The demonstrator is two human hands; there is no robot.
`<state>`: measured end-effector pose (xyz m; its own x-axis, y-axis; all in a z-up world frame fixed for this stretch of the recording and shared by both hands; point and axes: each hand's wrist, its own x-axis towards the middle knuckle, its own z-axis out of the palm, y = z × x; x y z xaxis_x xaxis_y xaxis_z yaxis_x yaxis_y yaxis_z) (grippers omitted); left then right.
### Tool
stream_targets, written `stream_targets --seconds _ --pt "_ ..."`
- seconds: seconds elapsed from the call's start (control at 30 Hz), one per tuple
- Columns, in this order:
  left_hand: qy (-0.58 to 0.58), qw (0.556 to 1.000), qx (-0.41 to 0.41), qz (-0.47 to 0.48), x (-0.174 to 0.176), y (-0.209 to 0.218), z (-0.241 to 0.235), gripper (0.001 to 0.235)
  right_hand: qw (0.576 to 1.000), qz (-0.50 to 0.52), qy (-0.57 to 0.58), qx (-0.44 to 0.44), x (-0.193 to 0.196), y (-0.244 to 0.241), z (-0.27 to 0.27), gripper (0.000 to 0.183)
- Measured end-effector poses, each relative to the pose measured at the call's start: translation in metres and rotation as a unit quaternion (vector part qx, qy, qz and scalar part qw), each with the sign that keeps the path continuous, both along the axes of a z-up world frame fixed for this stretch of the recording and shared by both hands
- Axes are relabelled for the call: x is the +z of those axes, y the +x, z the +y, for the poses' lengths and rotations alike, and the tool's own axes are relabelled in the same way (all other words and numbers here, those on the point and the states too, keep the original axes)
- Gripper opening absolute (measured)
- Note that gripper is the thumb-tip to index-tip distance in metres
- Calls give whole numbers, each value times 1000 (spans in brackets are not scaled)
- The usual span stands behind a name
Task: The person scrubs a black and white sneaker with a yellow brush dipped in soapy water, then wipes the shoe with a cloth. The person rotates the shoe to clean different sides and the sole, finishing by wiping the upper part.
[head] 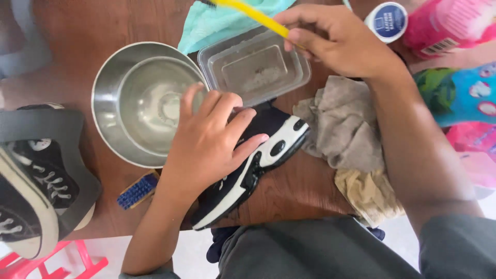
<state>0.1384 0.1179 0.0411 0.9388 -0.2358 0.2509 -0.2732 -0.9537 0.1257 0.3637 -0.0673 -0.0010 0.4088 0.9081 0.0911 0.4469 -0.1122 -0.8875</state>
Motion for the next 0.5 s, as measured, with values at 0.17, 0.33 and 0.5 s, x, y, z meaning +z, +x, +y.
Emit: stream_targets --seconds 0.17,0.33,0.5 --pt "-95 992 -37 68 14 -25 -23 44 998 23 -28 -58 -5 -3 -4 16" --pt "-87 984 71 139 -4 -57 -48 58 990 -120 15 -67 -20 11 -16 20" --pt "-166 935 184 255 -2 -69 -72 77 980 -190 11 -56 19 -17 -16 31"
